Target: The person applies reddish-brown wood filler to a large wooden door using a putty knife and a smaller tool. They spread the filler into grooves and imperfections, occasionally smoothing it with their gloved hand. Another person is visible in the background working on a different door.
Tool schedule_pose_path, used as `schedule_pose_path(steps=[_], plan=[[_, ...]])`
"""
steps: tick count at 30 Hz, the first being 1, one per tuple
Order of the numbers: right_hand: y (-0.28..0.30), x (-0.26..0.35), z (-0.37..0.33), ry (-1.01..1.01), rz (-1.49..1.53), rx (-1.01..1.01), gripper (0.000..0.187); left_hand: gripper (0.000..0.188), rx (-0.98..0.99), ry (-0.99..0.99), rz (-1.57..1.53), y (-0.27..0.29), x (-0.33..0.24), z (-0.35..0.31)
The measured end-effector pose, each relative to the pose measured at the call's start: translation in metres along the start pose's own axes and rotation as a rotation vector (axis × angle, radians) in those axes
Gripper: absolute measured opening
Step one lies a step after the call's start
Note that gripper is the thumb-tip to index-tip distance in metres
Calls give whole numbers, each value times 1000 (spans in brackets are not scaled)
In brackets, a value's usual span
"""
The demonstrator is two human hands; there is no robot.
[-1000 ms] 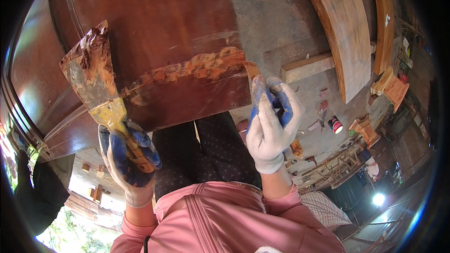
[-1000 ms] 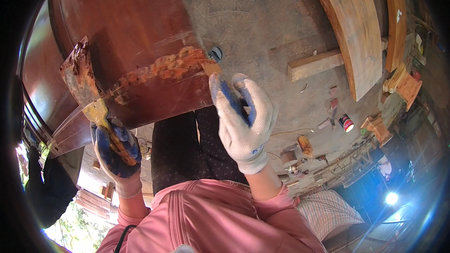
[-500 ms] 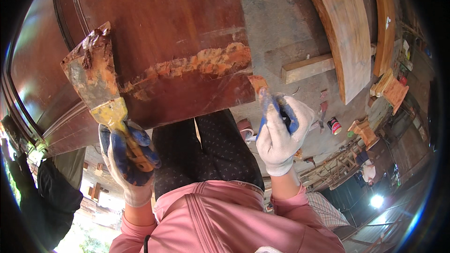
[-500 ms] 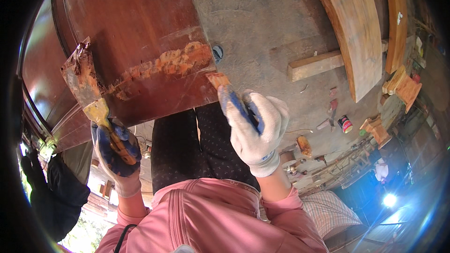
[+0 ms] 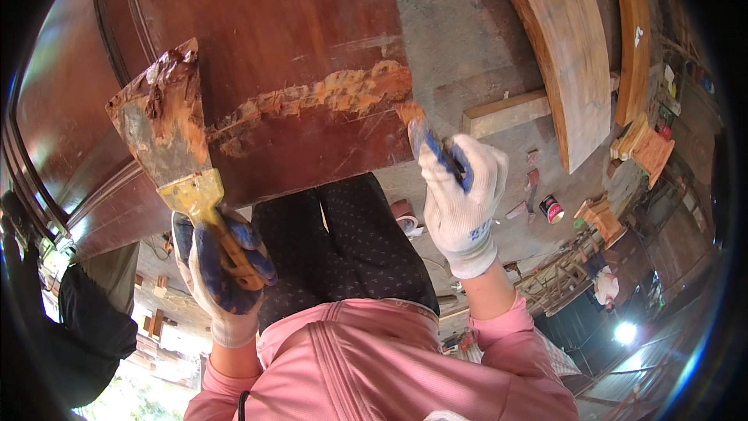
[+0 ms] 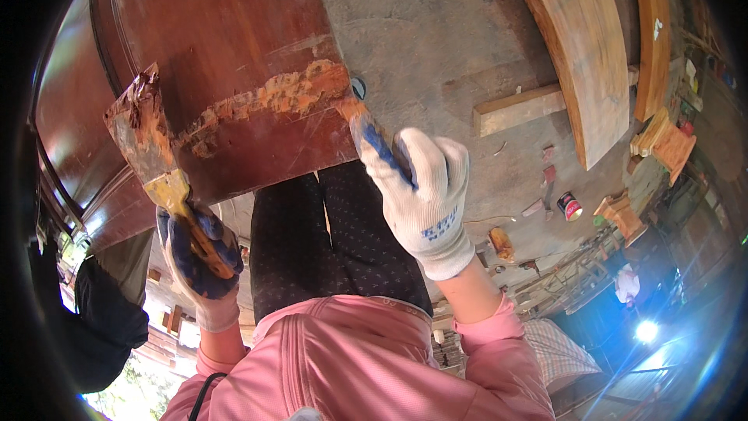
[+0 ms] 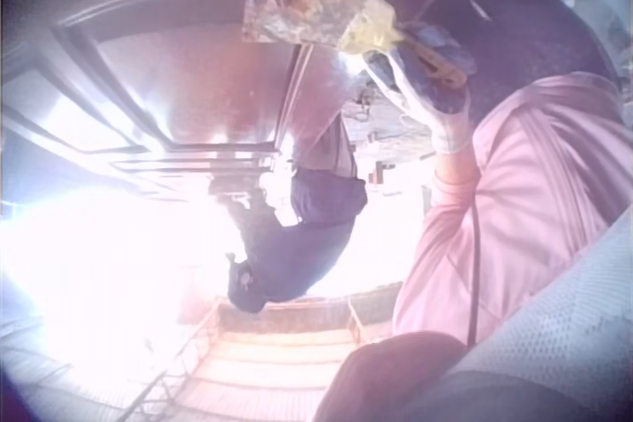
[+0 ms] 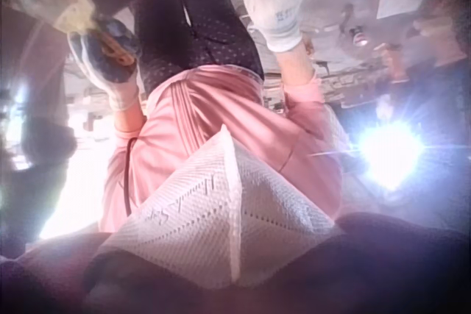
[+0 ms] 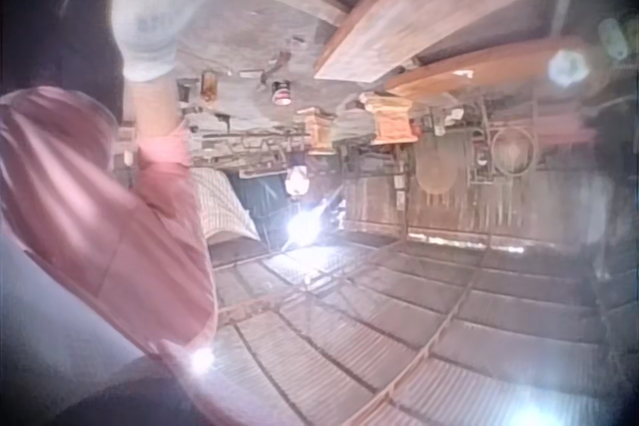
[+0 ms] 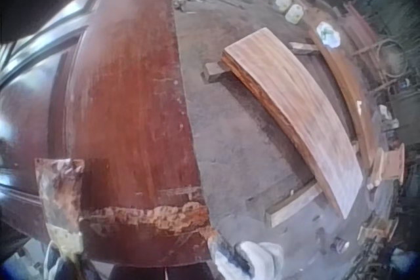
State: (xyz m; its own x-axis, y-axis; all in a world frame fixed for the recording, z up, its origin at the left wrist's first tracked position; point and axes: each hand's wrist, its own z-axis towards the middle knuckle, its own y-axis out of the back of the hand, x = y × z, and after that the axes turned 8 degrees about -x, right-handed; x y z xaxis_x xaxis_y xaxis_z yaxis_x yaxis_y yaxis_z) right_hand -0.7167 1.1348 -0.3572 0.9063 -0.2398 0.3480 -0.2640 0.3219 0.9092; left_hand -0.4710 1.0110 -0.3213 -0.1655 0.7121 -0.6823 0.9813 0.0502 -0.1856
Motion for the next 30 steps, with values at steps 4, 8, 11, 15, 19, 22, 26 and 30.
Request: schedule_pose_path(steps=[4,8,11,15,19,22,26,30], plan=[[15,4,4,-33,98,45,45,29,-106,-2,76,6,5,-4],[34,14,28,-141,179,82,43,26,-234,23,188,-11,12,-11],[30,37,46,-132,322,57,48,27,-11,119,219,-26,7,-16],[16,52,54,-69,374,21,48,29,69,208,208,-35,0,-22],[5,60,57,3,302,-46,48,27,54,216,269,-40,0,-28],[0,63,54,46,204,-1,47,24,54,190,296,-40,0,-28],[11,60,54,33,227,105,44,26,121,95,449,-33,7,-25],[31,41,54,-122,350,141,46,22,86,67,442,-36,4,-24]])
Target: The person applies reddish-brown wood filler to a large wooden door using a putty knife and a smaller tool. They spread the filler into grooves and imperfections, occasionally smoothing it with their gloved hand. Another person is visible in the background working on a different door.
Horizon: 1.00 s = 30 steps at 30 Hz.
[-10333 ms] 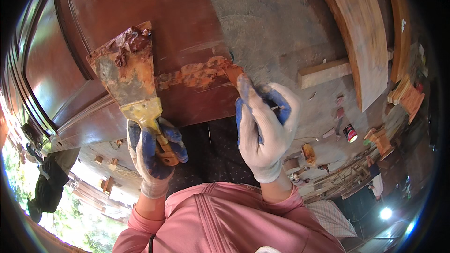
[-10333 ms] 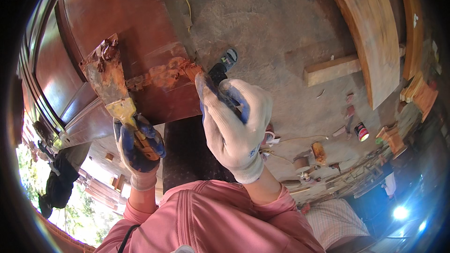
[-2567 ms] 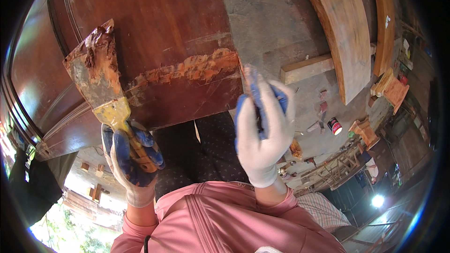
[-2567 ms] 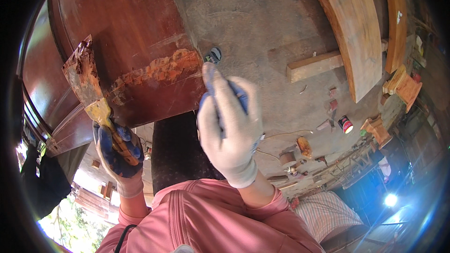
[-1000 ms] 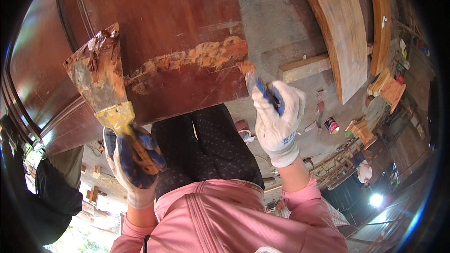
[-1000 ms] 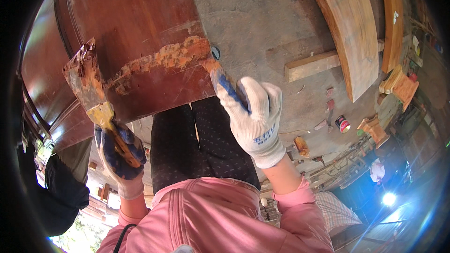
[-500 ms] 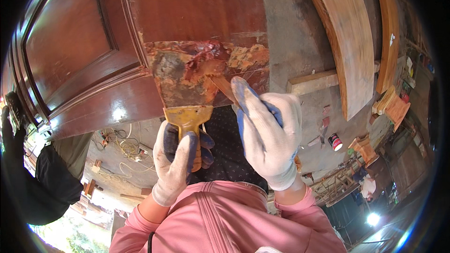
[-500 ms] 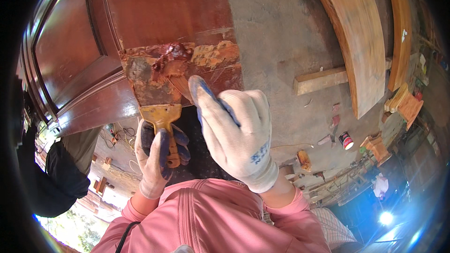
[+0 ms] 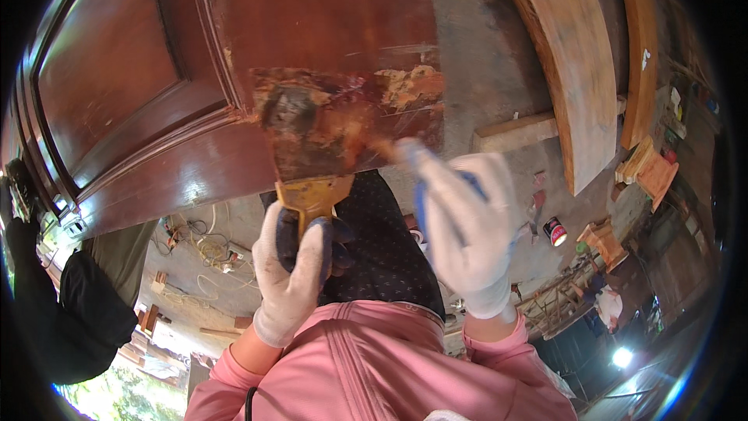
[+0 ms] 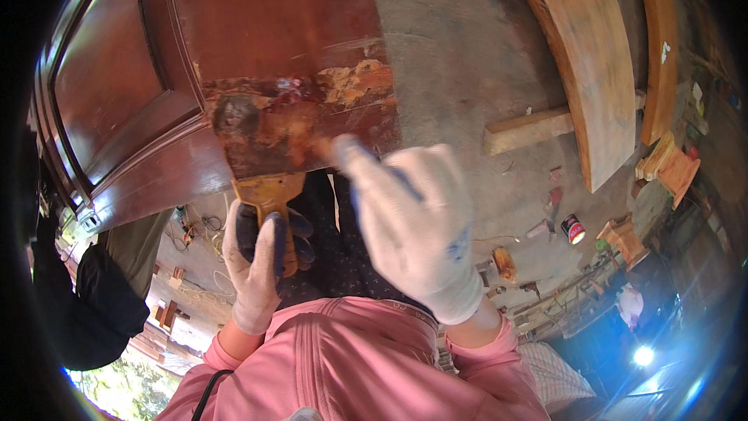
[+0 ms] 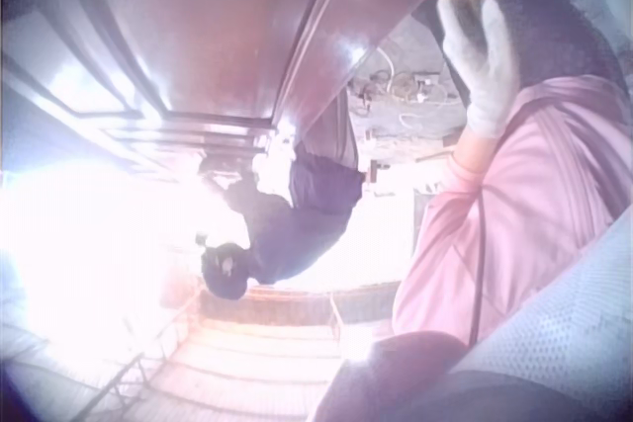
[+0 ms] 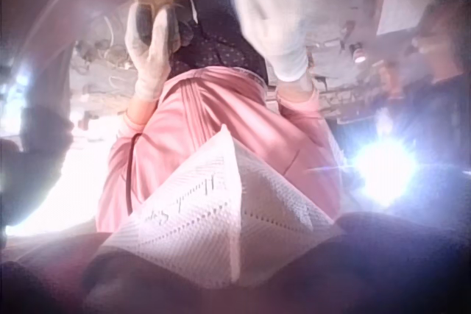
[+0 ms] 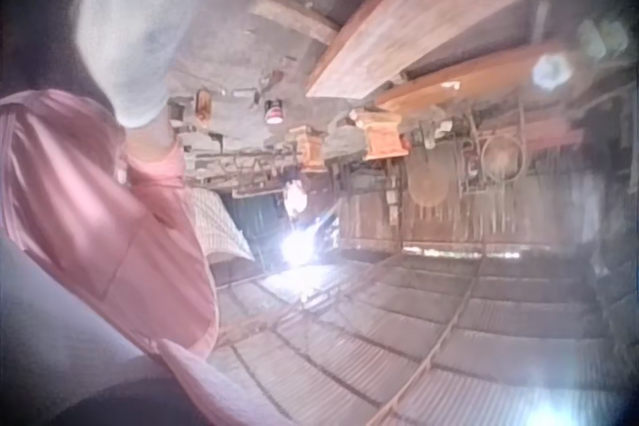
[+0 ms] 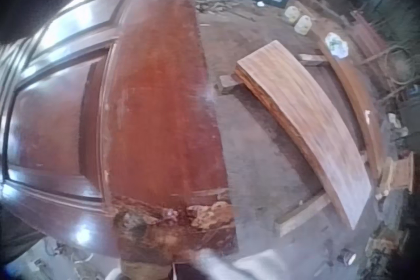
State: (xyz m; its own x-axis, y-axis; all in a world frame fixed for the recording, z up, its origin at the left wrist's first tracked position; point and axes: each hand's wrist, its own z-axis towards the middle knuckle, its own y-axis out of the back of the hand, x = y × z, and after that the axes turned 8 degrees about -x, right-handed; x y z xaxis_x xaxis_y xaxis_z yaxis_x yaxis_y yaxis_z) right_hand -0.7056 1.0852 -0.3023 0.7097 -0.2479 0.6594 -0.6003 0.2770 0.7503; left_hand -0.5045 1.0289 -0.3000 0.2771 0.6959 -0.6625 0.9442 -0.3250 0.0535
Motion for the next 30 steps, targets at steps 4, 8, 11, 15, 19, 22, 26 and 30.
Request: schedule_pose_path(steps=[4,8,11,15,19,22,26,30], plan=[[9,-26,-17,-69,-153,-82,47,18,-84,-17,-63,6,0,-1],[4,-39,-16,88,-328,-101,47,20,-90,-60,-152,16,0,3],[-5,-51,-31,132,-355,-53,50,22,-141,-73,-165,23,2,5],[2,-43,-38,81,-306,-53,48,24,-189,-88,-152,27,1,6],[-4,-43,-24,103,-340,-109,46,22,-217,-134,-187,25,4,8],[-10,-46,-39,116,-371,-24,43,22,-246,-177,-143,26,5,10],[1,-44,-34,106,-261,-61,46,23,-273,-134,-154,35,3,8],[-3,-49,-24,156,-355,-40,38,25,-406,-173,-161,28,0,13]])
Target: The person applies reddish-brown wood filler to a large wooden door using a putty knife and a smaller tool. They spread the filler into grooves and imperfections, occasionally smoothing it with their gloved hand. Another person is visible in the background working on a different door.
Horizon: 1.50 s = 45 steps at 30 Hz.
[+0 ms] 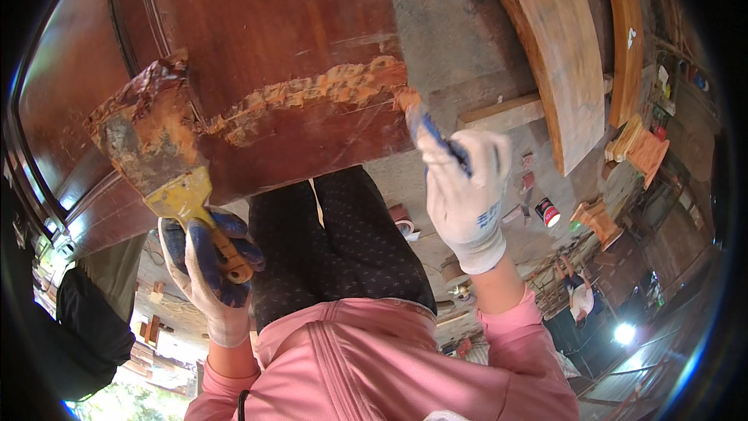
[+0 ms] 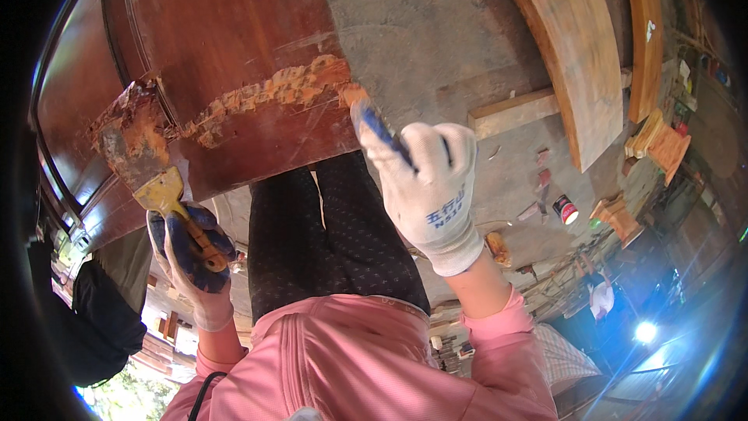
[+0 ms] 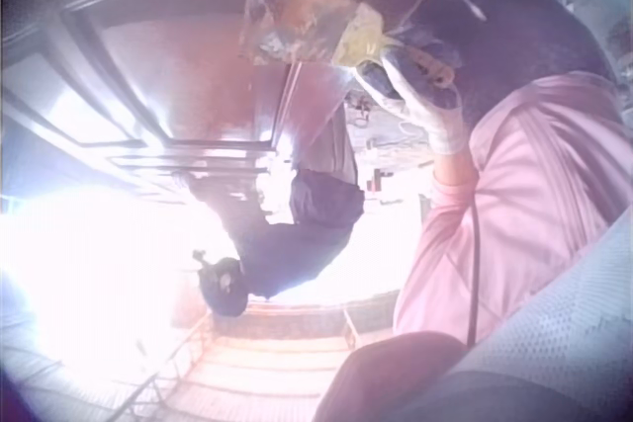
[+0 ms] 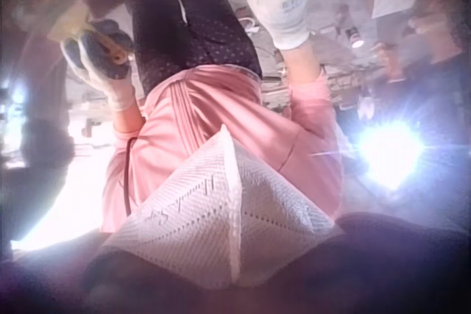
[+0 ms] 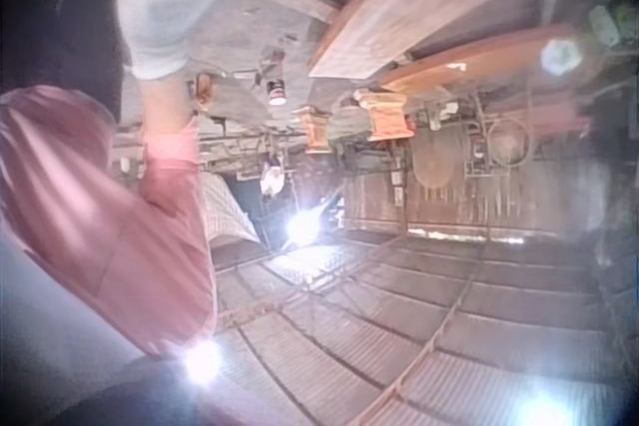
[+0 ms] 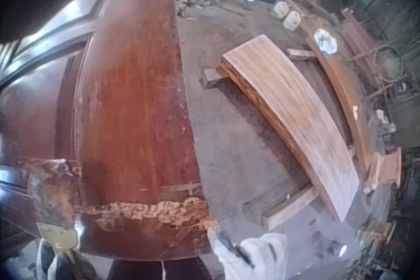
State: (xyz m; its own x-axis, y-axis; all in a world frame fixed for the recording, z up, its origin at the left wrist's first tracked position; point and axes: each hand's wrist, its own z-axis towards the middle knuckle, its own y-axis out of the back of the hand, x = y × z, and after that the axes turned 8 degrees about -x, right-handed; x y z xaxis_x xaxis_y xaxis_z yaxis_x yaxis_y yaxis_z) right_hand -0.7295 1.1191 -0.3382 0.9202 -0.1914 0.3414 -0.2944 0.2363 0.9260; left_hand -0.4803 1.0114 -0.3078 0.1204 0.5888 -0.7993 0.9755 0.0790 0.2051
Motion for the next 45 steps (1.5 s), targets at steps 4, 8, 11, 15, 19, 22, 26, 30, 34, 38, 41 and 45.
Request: schedule_pose_path(steps=[4,8,11,15,19,22,26,30,34,38,41,45], plan=[[17,7,-5,7,45,73,42,25,-29,-36,-8,13,6,8],[20,8,11,-73,21,71,47,26,-3,-40,-82,18,3,15],[22,9,9,-87,156,103,46,27,-45,-8,-106,18,1,12],[33,16,-10,-327,267,47,43,24,-133,17,-155,27,6,12],[29,46,-19,-636,457,9,39,23,-119,73,-143,42,8,11],[20,67,-19,-648,581,37,36,21,-107,115,-121,58,9,11],[9,96,-13,-647,722,61,32,21,-81,152,-117,84,11,10],[-4,122,-17,-753,928,36,32,20,-13,195,-136,122,21,14],[-2,154,-13,-929,1054,55,35,17,105,278,-171,157,19,16],[2,189,-4,-967,1161,35,35,16,77,365,-155,177,19,12],[7,212,-2,-972,1176,67,30,17,277,370,-171,198,16,16],[16,245,-3,-979,1207,76,29,16,354,204,-66,211,2,19]])
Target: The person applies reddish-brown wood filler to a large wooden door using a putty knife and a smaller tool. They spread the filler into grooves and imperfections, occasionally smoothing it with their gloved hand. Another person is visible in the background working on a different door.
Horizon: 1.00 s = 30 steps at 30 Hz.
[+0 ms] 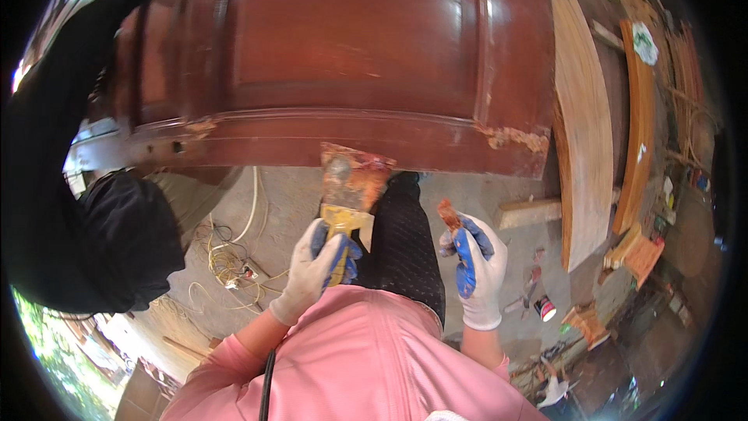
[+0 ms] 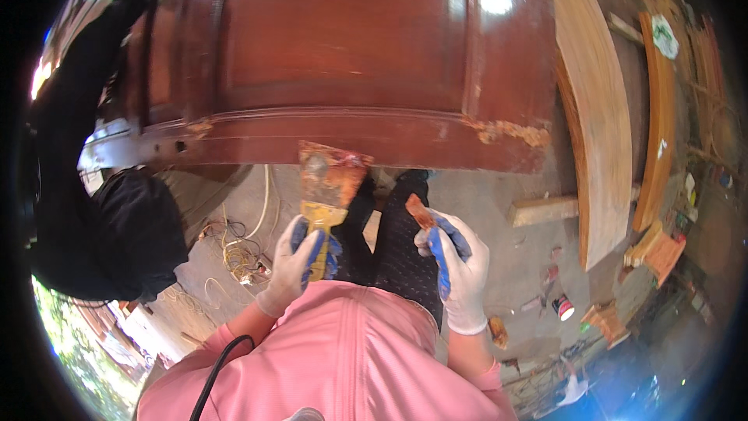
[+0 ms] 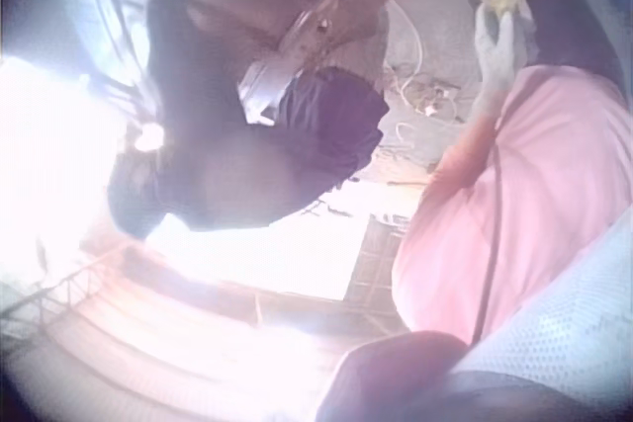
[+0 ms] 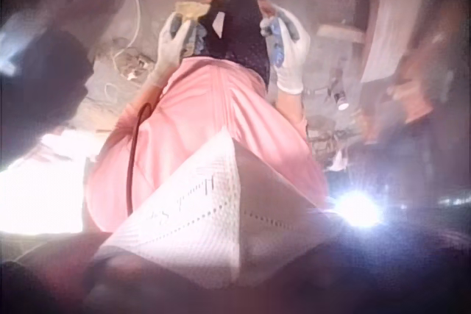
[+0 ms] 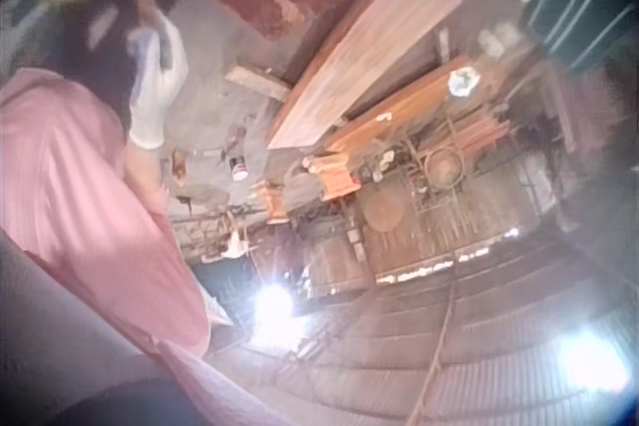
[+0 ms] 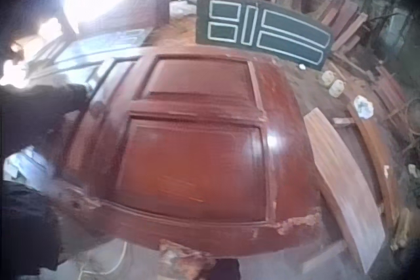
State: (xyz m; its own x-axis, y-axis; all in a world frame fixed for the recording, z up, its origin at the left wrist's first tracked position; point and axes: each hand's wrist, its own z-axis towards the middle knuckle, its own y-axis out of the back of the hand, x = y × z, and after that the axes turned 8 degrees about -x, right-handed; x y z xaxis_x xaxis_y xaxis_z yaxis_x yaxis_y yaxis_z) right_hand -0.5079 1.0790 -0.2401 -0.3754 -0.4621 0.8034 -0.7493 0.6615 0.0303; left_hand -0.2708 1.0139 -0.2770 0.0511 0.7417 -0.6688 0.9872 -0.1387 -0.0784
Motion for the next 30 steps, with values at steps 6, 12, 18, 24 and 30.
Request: schedule_pose_path(steps=[6,12,18,24,30], plan=[[-28,30,-29,77,-132,62,25,26,215,127,-140,21,-37,-4],[-40,54,-35,238,-202,75,28,31,292,83,-291,30,-46,-5],[-60,77,-39,324,-236,110,29,31,343,28,-387,33,-54,-9],[-73,91,-50,429,-236,210,27,29,367,-62,-379,37,-73,-16],[-69,96,-53,497,-234,165,26,28,343,-95,-311,31,-93,-19]])
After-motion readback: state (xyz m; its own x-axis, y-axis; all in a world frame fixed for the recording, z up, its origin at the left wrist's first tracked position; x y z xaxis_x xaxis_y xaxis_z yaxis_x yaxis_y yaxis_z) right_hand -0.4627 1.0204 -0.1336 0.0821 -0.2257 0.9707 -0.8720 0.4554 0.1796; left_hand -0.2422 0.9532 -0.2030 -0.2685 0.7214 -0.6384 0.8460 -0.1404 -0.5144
